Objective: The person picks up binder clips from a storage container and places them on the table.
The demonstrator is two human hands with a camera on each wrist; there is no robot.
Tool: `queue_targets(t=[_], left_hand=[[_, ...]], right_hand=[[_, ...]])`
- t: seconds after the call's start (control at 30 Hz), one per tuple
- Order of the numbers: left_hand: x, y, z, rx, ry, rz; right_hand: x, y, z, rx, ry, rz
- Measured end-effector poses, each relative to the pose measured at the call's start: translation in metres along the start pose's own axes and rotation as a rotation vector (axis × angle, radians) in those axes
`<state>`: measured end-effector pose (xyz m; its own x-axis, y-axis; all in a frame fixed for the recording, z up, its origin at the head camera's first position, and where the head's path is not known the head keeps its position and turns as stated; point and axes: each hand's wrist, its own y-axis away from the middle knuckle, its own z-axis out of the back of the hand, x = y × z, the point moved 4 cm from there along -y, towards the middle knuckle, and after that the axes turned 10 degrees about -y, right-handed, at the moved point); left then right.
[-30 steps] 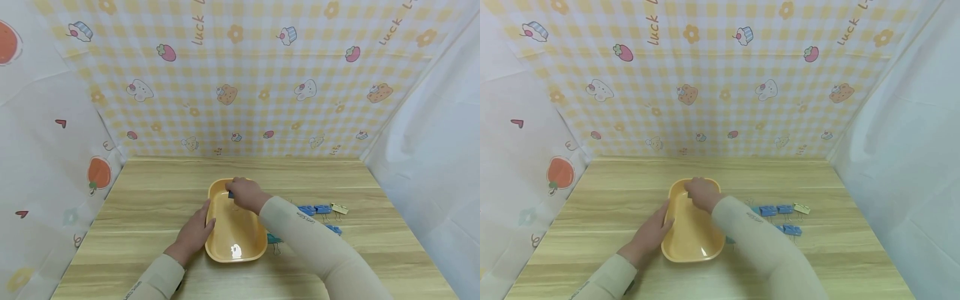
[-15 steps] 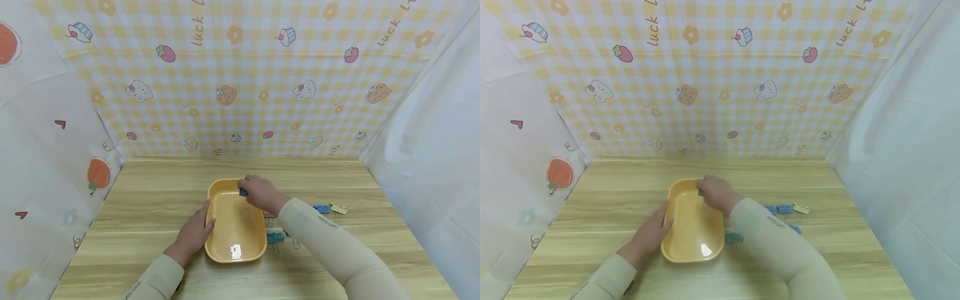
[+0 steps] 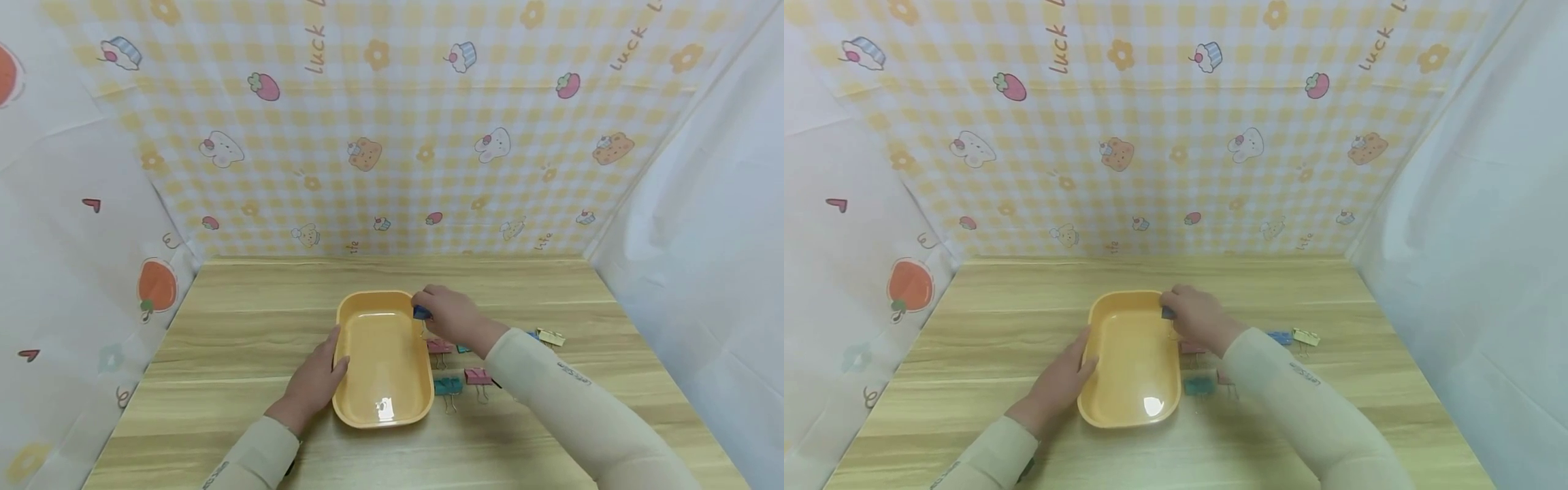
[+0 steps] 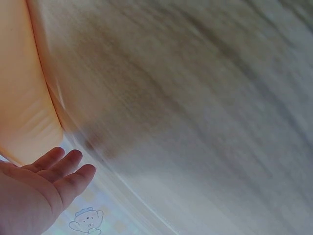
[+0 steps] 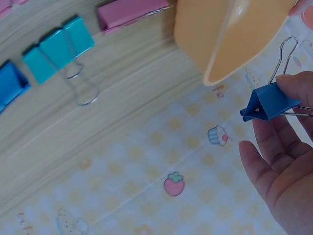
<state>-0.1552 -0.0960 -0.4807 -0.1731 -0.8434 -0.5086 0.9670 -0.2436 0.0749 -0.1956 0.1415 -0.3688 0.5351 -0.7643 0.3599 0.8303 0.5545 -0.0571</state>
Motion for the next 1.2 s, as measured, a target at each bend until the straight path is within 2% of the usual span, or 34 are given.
queue_targets(t=[0.3, 0.57, 0.97, 1.2], left_hand=[[0.002, 0.001, 0.0, -0.008, 0.002, -0.01], [0.002, 0.0, 0.001, -0.023, -0.002, -0.01], [0.0, 0.0, 0.002, -0.021, -0.019, -0.021], [0.0, 0.001, 0.002, -0.011, -0.016, -0.013]], right_hand=[[-0.015, 0.021, 0.012, -0.048, -0.022, 0.006], [-0.028, 0.036, 0.019, -0.038, -0.028, -0.004], [-0.061, 0.068, 0.027, -0.056, -0.007, -0.073], [-0.081, 0.089, 0.031, -0.042, 0.006, -0.155]])
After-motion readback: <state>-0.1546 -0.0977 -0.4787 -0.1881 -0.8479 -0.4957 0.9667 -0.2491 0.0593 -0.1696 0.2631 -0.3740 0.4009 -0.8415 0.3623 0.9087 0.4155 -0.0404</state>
